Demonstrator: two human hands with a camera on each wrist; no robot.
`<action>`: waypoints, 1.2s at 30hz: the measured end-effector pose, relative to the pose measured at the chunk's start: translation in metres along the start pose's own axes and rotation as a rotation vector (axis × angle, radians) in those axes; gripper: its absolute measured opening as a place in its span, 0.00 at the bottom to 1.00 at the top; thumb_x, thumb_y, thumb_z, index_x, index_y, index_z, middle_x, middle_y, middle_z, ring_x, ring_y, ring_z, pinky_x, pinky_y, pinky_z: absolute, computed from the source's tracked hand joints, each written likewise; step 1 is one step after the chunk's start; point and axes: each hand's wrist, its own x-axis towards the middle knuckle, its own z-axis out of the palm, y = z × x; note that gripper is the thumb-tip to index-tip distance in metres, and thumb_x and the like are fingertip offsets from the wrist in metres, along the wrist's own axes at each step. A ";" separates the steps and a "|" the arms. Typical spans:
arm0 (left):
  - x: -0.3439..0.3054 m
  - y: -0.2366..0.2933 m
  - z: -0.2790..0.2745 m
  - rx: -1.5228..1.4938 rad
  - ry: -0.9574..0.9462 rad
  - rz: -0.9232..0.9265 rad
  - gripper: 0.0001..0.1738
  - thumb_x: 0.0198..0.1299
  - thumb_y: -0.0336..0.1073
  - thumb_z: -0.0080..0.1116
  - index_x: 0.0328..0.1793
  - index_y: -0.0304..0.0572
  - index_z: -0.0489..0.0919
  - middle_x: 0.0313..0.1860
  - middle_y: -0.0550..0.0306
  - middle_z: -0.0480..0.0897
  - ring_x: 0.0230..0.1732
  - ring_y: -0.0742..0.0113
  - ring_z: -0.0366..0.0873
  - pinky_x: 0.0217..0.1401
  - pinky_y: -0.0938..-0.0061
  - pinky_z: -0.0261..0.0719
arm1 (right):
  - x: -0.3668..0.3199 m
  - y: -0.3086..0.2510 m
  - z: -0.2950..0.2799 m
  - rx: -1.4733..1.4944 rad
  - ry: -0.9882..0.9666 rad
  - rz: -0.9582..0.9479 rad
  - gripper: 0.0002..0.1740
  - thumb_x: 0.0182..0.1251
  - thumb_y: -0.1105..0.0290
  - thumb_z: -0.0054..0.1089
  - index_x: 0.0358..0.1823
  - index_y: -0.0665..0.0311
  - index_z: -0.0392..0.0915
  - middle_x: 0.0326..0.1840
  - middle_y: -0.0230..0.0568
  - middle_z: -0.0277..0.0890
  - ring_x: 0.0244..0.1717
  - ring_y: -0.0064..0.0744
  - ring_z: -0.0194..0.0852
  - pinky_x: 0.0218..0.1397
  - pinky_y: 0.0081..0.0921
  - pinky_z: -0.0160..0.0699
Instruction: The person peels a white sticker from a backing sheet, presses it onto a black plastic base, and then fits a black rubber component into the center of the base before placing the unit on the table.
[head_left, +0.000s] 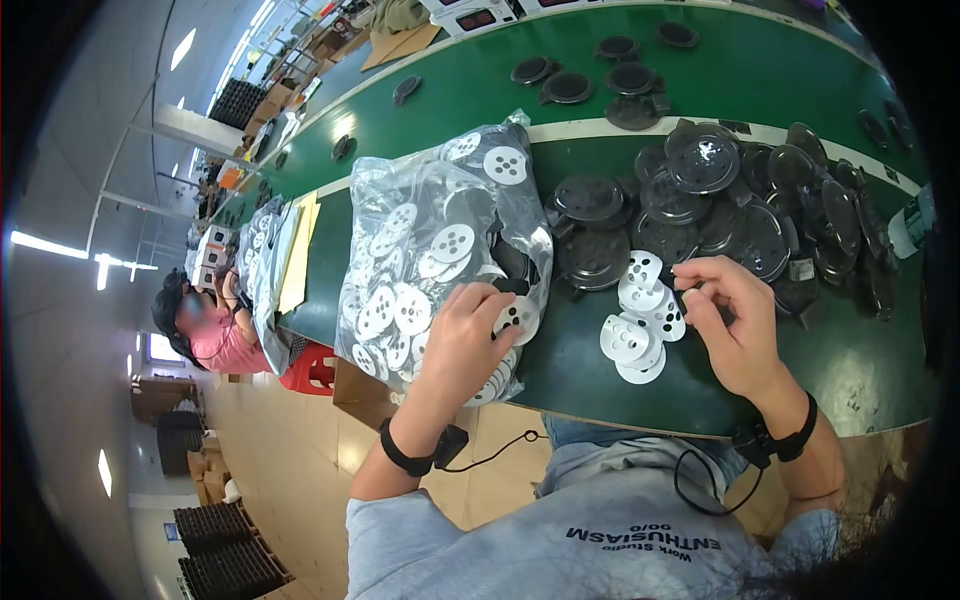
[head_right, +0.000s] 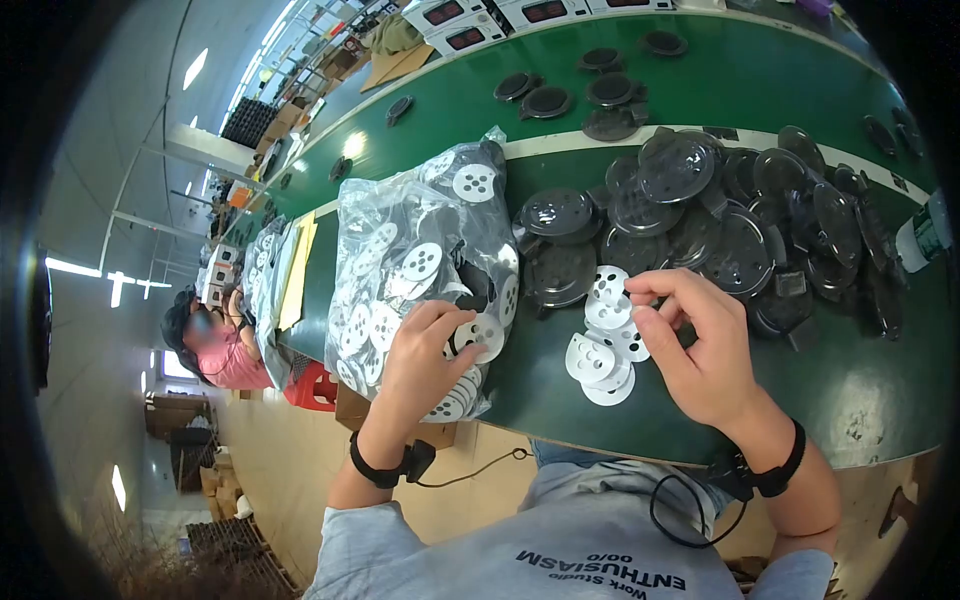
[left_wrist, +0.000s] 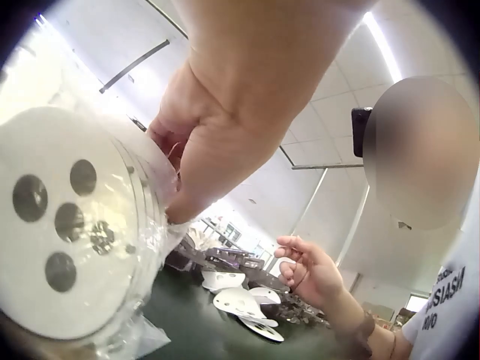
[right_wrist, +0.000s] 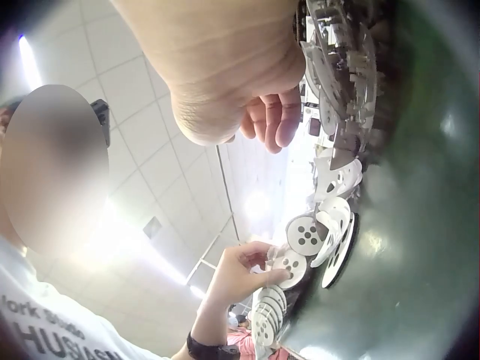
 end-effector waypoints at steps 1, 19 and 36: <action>-0.002 0.000 0.000 -0.031 0.033 -0.008 0.14 0.49 0.30 0.75 0.43 0.38 0.87 0.41 0.51 0.85 0.42 0.55 0.83 0.44 0.66 0.82 | 0.000 0.000 0.000 -0.006 -0.006 -0.006 0.10 0.68 0.75 0.62 0.48 0.69 0.81 0.38 0.39 0.82 0.28 0.21 0.76 0.33 0.20 0.75; 0.041 0.047 -0.010 -0.971 0.269 -0.265 0.12 0.61 0.20 0.67 0.51 0.27 0.84 0.39 0.57 0.85 0.42 0.75 0.83 0.43 0.81 0.85 | -0.003 -0.006 0.003 -0.030 -0.028 -0.265 0.12 0.55 0.81 0.71 0.41 0.63 0.85 0.35 0.37 0.82 0.30 0.28 0.79 0.31 0.23 0.77; 0.086 0.081 0.111 -1.753 -0.070 0.063 0.13 0.57 0.19 0.72 0.49 0.30 0.86 0.54 0.46 0.83 0.49 0.66 0.84 0.53 0.74 0.84 | 0.007 0.004 -0.014 -0.101 0.210 -0.174 0.09 0.55 0.81 0.72 0.38 0.67 0.87 0.36 0.40 0.84 0.31 0.26 0.85 0.35 0.22 0.84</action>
